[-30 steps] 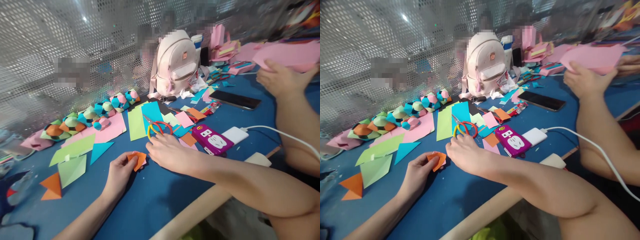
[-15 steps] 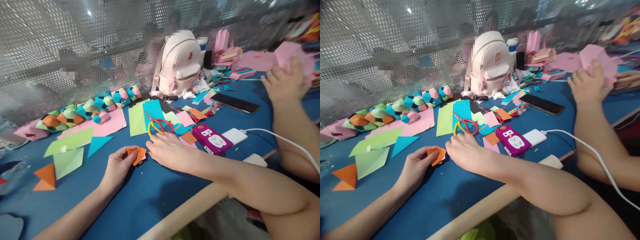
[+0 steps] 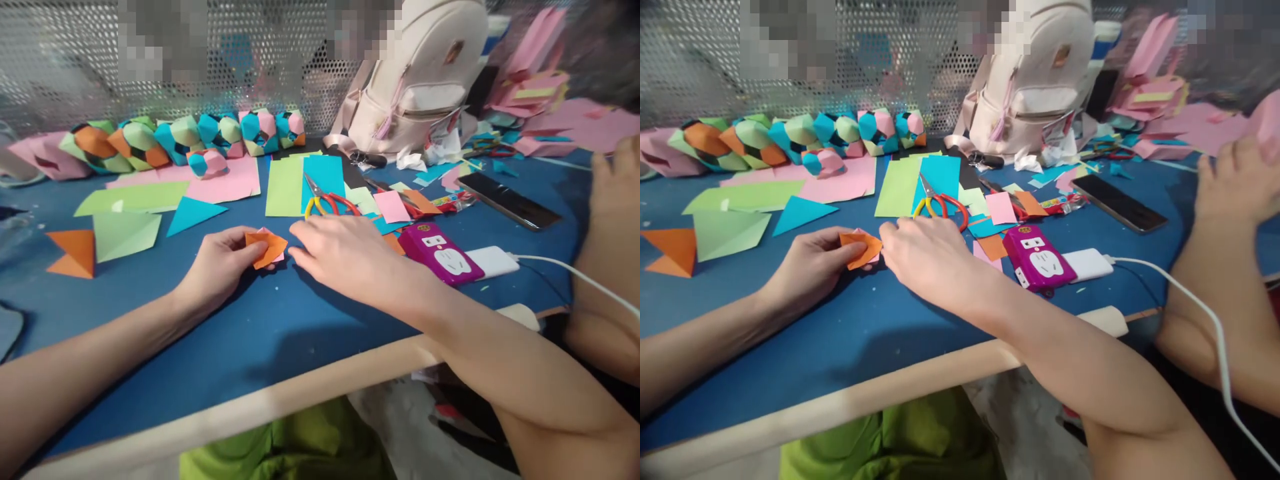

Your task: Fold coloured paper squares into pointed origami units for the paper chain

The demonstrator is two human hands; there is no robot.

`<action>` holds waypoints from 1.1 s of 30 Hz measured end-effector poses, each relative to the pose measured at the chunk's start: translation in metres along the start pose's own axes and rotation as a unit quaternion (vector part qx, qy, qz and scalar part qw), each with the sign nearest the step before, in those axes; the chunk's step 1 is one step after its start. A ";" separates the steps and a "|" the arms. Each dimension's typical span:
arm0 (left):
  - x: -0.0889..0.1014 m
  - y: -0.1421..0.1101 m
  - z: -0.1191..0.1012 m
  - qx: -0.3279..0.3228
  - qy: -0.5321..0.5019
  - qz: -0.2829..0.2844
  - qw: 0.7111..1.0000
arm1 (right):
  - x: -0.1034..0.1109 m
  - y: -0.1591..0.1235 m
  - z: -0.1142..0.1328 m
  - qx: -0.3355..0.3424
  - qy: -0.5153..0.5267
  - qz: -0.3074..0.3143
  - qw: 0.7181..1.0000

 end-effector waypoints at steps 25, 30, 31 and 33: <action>-0.003 -0.008 -0.020 -0.072 0.133 -0.046 0.988 | 0.001 0.010 -0.010 0.007 0.253 -0.080 0.964; -0.015 -0.032 -0.060 -0.152 0.221 -0.030 0.963 | -0.002 0.020 -0.027 -0.003 0.393 -0.101 0.914; -0.021 -0.038 -0.070 -0.177 0.239 -0.014 0.955 | -0.007 0.025 -0.027 -0.004 0.409 -0.087 0.908; -0.035 -0.051 -0.085 -0.224 0.265 0.038 0.937 | -0.014 0.037 -0.018 0.006 0.417 -0.050 0.908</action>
Point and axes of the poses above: each hand's wrist, its own y-axis towards the middle knuckle, its own x-axis out of the back of the hand, z = x × y, the point moved 7 cm from there along y, towards the middle knuckle, and after that the axes turned 14 degrees about z, right-handed, at the moved point
